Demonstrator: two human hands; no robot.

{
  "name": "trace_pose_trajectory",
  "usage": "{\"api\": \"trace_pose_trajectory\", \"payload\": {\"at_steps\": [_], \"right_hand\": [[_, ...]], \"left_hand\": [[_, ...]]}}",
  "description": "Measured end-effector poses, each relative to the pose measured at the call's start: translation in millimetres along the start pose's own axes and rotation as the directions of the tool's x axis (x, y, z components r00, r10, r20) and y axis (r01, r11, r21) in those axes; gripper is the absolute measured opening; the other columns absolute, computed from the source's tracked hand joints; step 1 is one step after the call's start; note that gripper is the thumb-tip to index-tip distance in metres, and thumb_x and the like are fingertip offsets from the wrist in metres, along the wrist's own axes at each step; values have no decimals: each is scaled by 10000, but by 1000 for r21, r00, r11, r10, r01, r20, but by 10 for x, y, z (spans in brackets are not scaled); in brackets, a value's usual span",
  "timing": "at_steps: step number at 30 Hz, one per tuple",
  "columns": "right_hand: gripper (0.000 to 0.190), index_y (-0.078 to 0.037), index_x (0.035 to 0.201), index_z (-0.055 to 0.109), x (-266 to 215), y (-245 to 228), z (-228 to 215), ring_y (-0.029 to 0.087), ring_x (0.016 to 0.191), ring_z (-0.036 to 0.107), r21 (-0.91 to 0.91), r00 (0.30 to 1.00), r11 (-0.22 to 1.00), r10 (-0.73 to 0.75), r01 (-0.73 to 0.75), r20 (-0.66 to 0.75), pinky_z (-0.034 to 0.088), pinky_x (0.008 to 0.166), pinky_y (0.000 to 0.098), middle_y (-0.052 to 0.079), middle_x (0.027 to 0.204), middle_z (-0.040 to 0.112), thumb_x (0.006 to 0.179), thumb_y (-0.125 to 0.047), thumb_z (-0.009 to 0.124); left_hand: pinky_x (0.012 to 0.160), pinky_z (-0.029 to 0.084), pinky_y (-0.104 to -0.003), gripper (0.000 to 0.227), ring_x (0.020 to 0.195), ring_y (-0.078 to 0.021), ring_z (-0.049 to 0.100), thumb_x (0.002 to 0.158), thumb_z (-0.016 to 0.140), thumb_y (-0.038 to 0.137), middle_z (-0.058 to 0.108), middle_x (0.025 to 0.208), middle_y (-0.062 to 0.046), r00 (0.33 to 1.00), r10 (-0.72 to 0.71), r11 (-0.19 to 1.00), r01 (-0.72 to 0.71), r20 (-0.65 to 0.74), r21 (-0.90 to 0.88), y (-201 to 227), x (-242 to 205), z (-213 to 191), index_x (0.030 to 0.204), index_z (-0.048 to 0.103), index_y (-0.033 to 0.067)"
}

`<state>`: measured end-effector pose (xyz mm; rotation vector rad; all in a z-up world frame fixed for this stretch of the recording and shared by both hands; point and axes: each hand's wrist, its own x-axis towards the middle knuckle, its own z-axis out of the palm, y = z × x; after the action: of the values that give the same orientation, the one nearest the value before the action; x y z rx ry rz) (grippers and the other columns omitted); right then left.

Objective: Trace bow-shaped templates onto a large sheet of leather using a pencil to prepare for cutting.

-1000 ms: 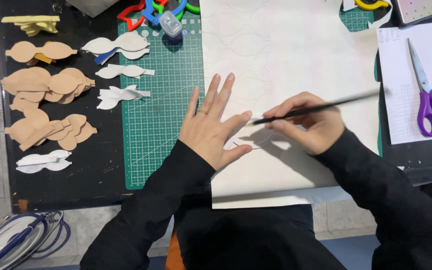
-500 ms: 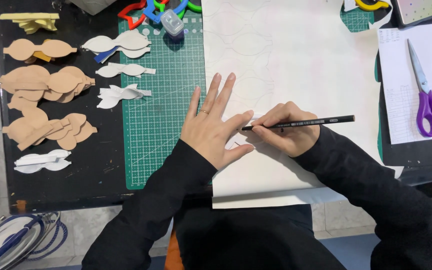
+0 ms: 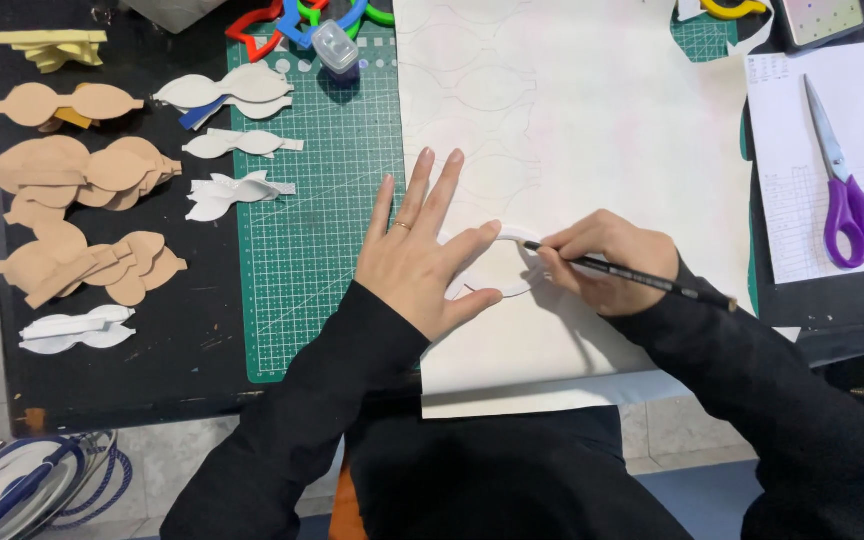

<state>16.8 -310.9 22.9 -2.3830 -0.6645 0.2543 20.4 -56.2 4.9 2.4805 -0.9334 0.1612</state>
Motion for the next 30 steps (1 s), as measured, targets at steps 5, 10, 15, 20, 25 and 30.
{"api": "trace_pose_trajectory", "payload": {"at_steps": [5,10,15,20,25,30], "right_hand": [[508,-56,548,373,-173,84,13,206,385,378,-5,998,998,-69,69,-6,124,396,387,-13,538,457,1035,-116,505],[486,-39,528,442,-173,9,-67,202,393,396,17,998,1000,4,-5,58,210,403,379,-7,528,502,1000,-91,544],[466,-50,532,479,-186,-39,-154,173,392,424,-79,990,990,124,-119,65,223,404,360,-28,503,505,977,-132,586],[391,-128,584,694,-268,-62,-86,167,567,679,-271,943,910,332,-315,21,341,346,368,-105,664,755,947,-259,630],[186,-173,879,601,-427,93,7,148,732,700,-236,971,950,162,-202,-179,458,460,328,-36,908,725,881,-253,768],[230,-58,929,503,-174,-218,67,189,742,712,165,927,977,-68,137,-368,542,619,270,95,879,714,927,-36,732]], "left_hand": [[1231,175,-686,567,1563,-428,105,812,820,577,171,1668,-229,1000,15,1000,-15,-1,-4,-5,1,-1,1241,694,229],[1237,167,-664,577,1563,-426,118,793,829,572,188,1667,-227,1000,5,1000,-5,1,1,6,1,-10,1243,695,236],[1241,160,-659,585,1564,-421,109,800,822,585,182,1670,-224,1000,4,1000,-4,10,9,1,2,0,1250,689,236],[1240,160,-665,577,1563,-423,105,802,821,581,178,1670,-224,1000,2,1000,-2,20,10,18,1,-7,1246,688,237],[1241,174,-666,590,1563,-426,118,792,842,574,187,1667,-228,1000,8,1000,-8,-2,16,13,0,-7,1247,689,232],[1246,164,-655,576,1565,-415,114,813,822,581,179,1671,-220,1000,0,1000,-1,10,19,18,1,-16,1256,689,239]]}}
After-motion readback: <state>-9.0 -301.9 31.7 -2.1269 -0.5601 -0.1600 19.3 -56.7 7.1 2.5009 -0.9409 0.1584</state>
